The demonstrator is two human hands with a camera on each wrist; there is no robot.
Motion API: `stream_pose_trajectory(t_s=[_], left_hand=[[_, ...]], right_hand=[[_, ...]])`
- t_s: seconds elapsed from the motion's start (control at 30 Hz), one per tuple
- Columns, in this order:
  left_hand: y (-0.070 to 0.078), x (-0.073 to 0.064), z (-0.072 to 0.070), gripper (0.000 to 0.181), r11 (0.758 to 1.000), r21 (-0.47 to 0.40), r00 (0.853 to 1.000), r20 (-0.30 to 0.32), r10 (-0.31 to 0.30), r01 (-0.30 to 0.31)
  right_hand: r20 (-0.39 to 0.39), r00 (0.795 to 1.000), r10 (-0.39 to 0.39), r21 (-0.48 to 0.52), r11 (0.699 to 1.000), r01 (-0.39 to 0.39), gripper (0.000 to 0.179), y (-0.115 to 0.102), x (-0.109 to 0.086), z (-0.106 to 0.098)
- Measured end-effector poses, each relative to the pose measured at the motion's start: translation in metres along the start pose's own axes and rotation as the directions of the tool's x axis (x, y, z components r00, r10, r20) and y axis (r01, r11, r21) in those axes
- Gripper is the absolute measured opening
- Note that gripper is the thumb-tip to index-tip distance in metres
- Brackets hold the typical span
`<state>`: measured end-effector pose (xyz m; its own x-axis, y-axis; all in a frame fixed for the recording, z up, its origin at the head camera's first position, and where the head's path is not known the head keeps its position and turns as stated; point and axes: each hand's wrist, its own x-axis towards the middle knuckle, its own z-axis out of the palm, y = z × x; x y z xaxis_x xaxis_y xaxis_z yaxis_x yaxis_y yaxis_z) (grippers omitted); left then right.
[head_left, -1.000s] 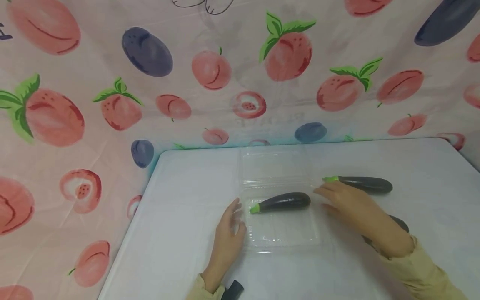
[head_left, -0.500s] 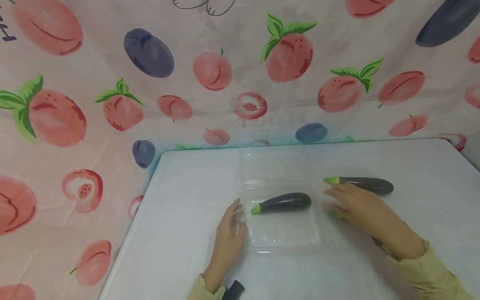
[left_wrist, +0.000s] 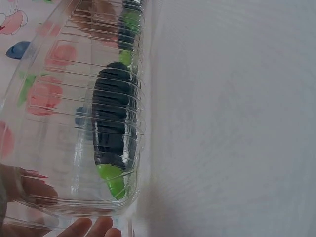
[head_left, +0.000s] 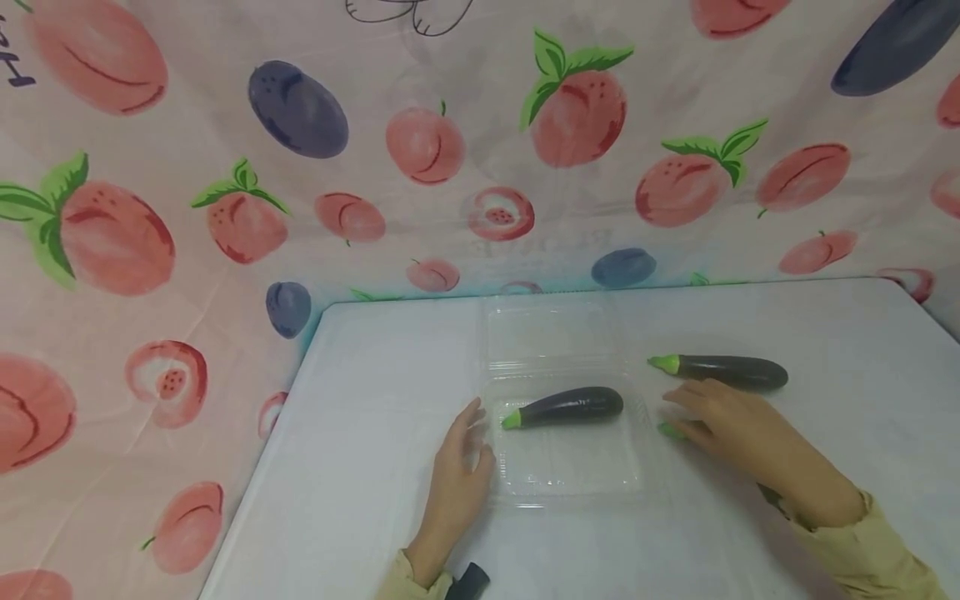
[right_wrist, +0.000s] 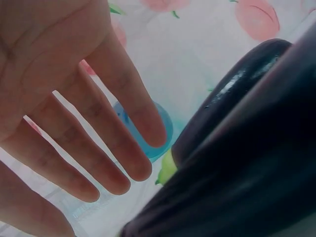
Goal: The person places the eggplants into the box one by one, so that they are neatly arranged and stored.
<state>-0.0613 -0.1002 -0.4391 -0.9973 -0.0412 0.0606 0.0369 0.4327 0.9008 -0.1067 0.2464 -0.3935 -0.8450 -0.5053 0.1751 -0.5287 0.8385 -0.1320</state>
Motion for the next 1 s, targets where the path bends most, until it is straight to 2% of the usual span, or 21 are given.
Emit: stream_pose_trajectory(t_s=[0.17, 0.43, 0.67, 1.0], left_hand=[[-0.001, 0.000, 0.000, 0.060, 1.000, 0.002, 1.000, -0.001, 0.005, -0.005], [-0.001, 0.000, 0.000, 0.061, 1.000, 0.008, 1.000, -0.002, 0.012, -0.012], [0.000, 0.001, 0.000, 0.061, 1.000, 0.003, 1.000, -0.002, 0.008, -0.008], [0.000, 0.000, -0.001, 0.061, 1.000, 0.002, 1.000, -0.004, 0.007, -0.007]], right_hand=[[-0.024, 1.000, -0.006, 0.000, 1.000, 0.006, 0.035, 0.005, -0.004, 0.004], [0.035, 0.999, 0.021, 0.010, 1.000, -0.021, 0.034, 0.010, -0.009, 0.006], [0.028, 0.999, 0.020, 0.020, 1.000, -0.021, 0.036, 0.011, -0.013, 0.008], [0.066, 0.997, 0.048, 0.017, 0.999, -0.049, 0.032, 0.010, -0.015, 0.010]])
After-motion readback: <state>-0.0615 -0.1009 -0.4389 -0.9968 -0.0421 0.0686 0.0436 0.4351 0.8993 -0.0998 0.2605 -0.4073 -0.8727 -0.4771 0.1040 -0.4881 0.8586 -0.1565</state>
